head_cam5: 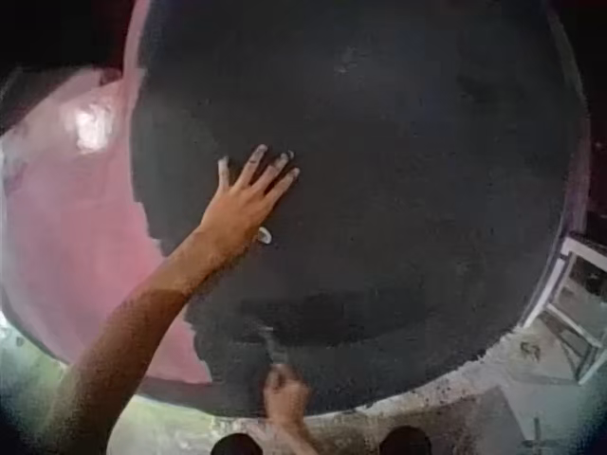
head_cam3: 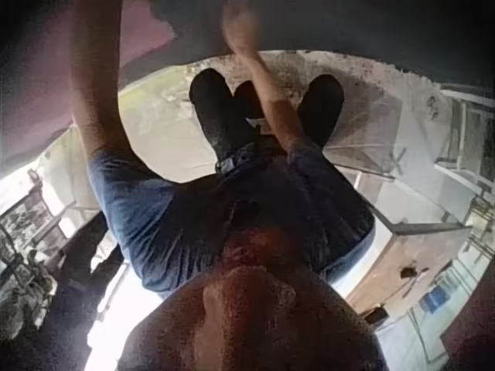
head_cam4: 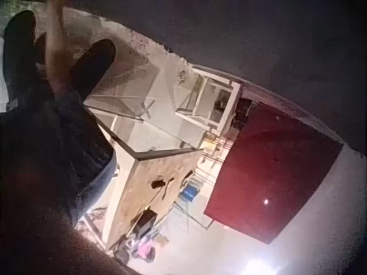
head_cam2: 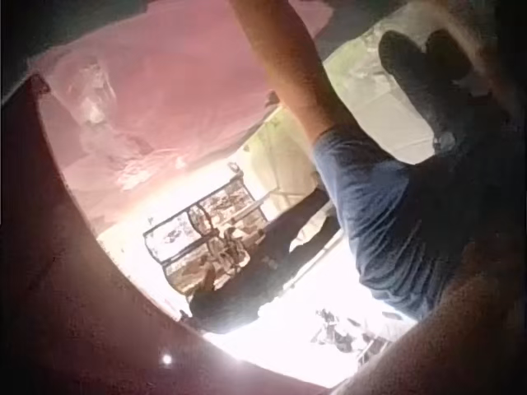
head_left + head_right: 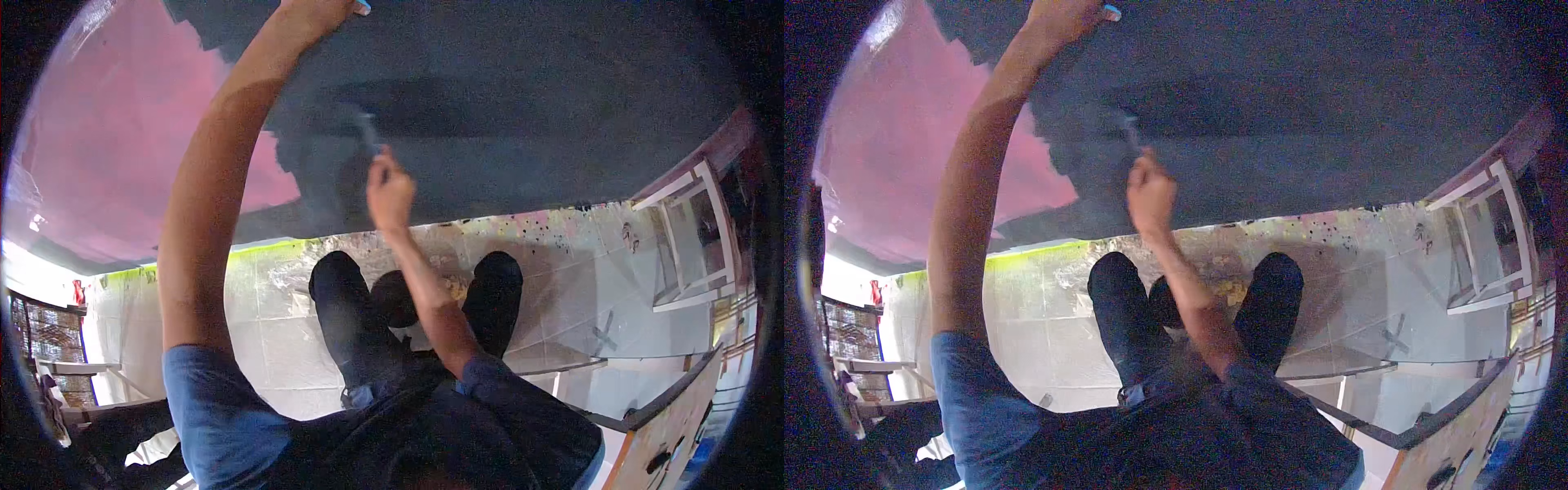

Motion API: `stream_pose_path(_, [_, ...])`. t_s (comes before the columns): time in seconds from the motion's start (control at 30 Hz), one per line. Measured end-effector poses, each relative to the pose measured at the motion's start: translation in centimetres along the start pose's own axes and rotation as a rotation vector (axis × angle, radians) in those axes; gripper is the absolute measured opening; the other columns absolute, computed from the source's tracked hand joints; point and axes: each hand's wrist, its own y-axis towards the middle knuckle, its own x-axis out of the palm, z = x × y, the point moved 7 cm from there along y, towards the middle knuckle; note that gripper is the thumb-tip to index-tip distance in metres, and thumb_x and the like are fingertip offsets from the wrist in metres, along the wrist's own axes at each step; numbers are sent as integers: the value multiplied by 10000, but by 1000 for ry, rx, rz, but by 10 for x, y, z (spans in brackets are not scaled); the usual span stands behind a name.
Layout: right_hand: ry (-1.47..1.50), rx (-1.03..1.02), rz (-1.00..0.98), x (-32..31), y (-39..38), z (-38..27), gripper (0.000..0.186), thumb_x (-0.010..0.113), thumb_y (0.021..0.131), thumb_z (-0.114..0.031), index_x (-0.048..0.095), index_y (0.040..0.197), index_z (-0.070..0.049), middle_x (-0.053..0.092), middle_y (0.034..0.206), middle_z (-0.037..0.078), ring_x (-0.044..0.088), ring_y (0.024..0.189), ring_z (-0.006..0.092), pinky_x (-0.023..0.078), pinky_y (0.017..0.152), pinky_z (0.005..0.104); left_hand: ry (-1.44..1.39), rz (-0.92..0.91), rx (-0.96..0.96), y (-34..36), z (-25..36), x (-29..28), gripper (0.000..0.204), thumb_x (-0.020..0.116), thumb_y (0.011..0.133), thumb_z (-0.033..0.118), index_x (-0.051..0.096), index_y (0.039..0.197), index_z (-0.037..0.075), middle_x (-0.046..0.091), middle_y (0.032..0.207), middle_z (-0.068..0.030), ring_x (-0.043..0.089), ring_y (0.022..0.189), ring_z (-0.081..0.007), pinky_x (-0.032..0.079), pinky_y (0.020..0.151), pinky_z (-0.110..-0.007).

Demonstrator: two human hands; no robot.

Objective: Apply grey paint to a wall using a paintbrush.

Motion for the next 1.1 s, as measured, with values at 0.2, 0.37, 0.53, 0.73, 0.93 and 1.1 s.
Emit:
stream_pose_path(0.2, [-100,-7,469,-124,10,64,244,498,889,-101,643,1021,44,669,974,192,659,819,263,495,709,349,326,-315,-374,-22,-20,-15,1049,825,590,346,220,1434,194,169,1492,-71,117,1377,-360,193,1032,-672])
stream_pose_path(0.37, [-159,-119,357,-65,1,53,257,507,865,-98,617,1040,53,607,1127,218,651,902,309,511,759,361,-234,-32,-215,-28,-28,-12,1007,832,596,317,259,1419,224,167,1485,-88,132,1373,-362,184,998,-720])
stream_pose_path(0.53, [17,-117,140,79,-45,10,229,514,846,-70,620,1022,32,653,849,206,647,757,352,511,658,406,-170,-70,-217,-26,-29,-12,1007,831,600,312,254,1418,206,156,1487,-96,119,1373,-375,176,997,-726])
stream_pose_path(0.73, [61,-328,-119,124,-84,-51,346,506,857,-62,531,1190,29,617,830,259,635,732,372,485,587,433,74,-213,-300,-20,-13,-23,1013,830,602,321,246,1421,195,153,1486,-103,111,1372,-382,177,993,-731])
stream_pose_path(0.93, [36,-184,-177,99,-61,-34,270,541,852,-80,607,1086,39,642,922,240,648,848,352,514,700,378,14,-167,-289,-16,-5,-19,1011,827,601,320,248,1420,192,161,1482,-101,110,1372,-379,184,988,-731])
stream_pose_path(1.1, [-38,-236,3,43,-19,11,238,526,858,-138,641,1041,-36,637,958,221,656,666,306,496,564,395,-221,7,-197,-29,-19,-13,996,825,608,308,256,1416,188,170,1480,-103,110,1372,-379,176,992,-728])
